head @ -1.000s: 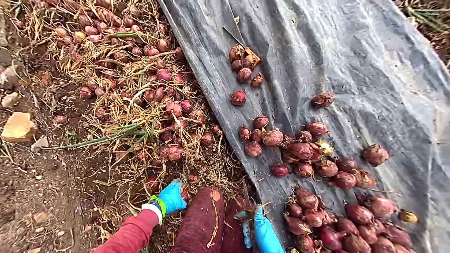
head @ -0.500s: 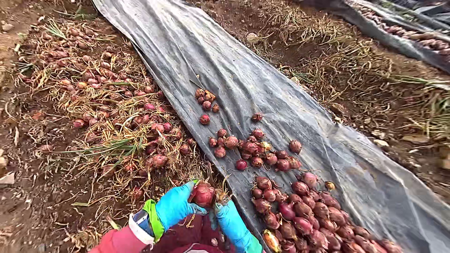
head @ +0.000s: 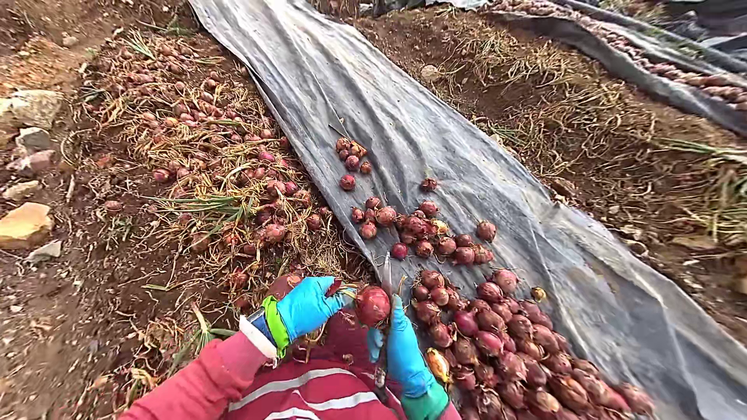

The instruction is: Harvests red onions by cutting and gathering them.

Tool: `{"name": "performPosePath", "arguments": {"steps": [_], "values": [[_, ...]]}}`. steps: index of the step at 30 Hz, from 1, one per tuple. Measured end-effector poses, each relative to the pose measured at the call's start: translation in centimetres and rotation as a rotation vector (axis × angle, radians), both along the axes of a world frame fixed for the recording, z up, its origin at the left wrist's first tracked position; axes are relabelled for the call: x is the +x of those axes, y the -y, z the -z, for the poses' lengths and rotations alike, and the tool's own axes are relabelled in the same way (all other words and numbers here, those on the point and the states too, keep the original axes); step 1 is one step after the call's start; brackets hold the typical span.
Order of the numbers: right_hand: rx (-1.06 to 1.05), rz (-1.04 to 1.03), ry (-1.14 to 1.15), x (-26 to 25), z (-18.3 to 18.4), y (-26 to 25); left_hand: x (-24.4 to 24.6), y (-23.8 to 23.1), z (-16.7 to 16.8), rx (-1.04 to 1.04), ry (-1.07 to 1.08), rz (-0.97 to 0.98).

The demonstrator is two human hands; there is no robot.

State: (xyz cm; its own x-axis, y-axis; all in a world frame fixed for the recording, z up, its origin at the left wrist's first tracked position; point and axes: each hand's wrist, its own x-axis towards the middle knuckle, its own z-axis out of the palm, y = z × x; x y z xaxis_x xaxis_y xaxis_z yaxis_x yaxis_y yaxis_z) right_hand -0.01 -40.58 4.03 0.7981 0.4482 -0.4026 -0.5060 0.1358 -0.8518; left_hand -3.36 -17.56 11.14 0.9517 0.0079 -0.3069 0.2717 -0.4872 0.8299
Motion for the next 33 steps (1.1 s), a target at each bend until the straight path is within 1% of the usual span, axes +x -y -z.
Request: {"name": "performPosePath", "arguments": {"steps": [2, 4, 6, 8, 10, 11, 13, 14, 16, 17, 18, 19, 20, 22, 23, 24, 25, 26, 27, 28, 29, 30, 31, 33], "values": [[0.002, 0.008, -0.029, 0.6, 0.0, -0.1, -0.1, -0.4, -0.1, 0.004, -0.003, 0.044], [-0.026, -0.018, -0.016, 1.3, 0.1, -0.6, 0.2, -1.2, -0.4, 0.021, -0.068, 0.121], [-0.061, -0.084, 0.010, 1.5, 0.2, -1.1, 0.2, -1.2, -1.1, 0.076, -0.151, 0.216], [-0.089, -0.163, 0.020, 1.3, 0.0, -2.0, 0.1, -1.3, -1.6, 0.142, -0.207, 0.241], [-0.130, -0.221, 0.032, 1.2, -0.4, -2.5, 0.3, -1.8, -1.0, 0.280, -0.172, 0.202], [-0.154, -0.239, 0.027, 1.1, -0.5, -2.4, 0.5, -2.0, -0.7, 0.362, -0.164, 0.218], [-0.178, -0.254, 0.006, 0.5, -0.3, -2.1, 0.6, -2.5, -0.2, 0.472, -0.110, 0.303], [-0.184, -0.250, -0.006, 0.3, -0.3, -2.1, 0.4, -2.8, 0.2, 0.488, -0.090, 0.345], [-0.214, -0.242, -0.004, 0.4, -0.3, -2.0, 0.1, -3.3, 1.2, 0.447, -0.112, 0.421], [-0.232, -0.249, -0.005, 0.5, -0.3, -1.9, -0.2, -3.6, 1.8, 0.410, -0.111, 0.422], [-0.228, -0.260, -0.006, 0.5, -0.3, -1.7, -0.6, -3.8, 2.6, 0.358, -0.074, 0.382], [-0.184, -0.269, -0.002, 0.5, -0.4, -1.4, -0.8, -4.1, 3.0, 0.297, -0.030, 0.312], [-0.093, -0.255, 0.007, 0.5, -0.3, -1.0, -0.6, -4.4, 3.1, 0.223, 0.005, 0.213], [0.114, -0.154, -0.006, 0.3, 0.3, -0.6, 0.3, -4.5, 2.4, 0.012, 0.044, -0.023], [0.125, -0.130, -0.017, 0.5, 0.7, -0.5, 0.7, -4.0, 1.8, -0.095, 0.049, -0.113], [0.043, -0.160, -0.017, 0.7, 1.1, -0.5, 1.0, -3.4, 1.3, -0.148, 0.044, -0.143], [-0.090, -0.263, -0.009, 0.9, 1.4, -0.3, 1.1, -2.7, 0.9, -0.105, 0.021, -0.099], [-0.197, -0.401, 0.012, 1.1, 1.5, -0.4, 1.3, -1.9, 0.4, 0.034, -0.046, 0.012], [-0.248, -0.505, 0.050, 1.3, 1.4, -0.5, 1.7, -0.8, -0.4, 0.206, -0.143, 0.158], [-0.269, -0.544, 0.093, 1.6, 1.1, -0.7, 2.4, 0.7, -1.2, 0.331, -0.234, 0.311], [-0.276, -0.530, 0.143, 1.8, 0.8, -0.7, 3.0, 2.0, -1.6, 0.400, -0.273, 0.415], [-0.264, -0.473, 0.175, 2.0, 0.5, -0.8, 3.6, 2.7, -1.8, 0.428, -0.268, 0.440], [-0.249, -0.392, 0.191, 2.6, 0.4, -1.0, 4.4, 2.5, -1.9, 0.429, -0.249, 0.397], [-0.224, -0.222, 0.210, 4.7, 0.3, -1.7, 6.5, -0.7, -1.4, 0.419, -0.206, 0.161]]}}
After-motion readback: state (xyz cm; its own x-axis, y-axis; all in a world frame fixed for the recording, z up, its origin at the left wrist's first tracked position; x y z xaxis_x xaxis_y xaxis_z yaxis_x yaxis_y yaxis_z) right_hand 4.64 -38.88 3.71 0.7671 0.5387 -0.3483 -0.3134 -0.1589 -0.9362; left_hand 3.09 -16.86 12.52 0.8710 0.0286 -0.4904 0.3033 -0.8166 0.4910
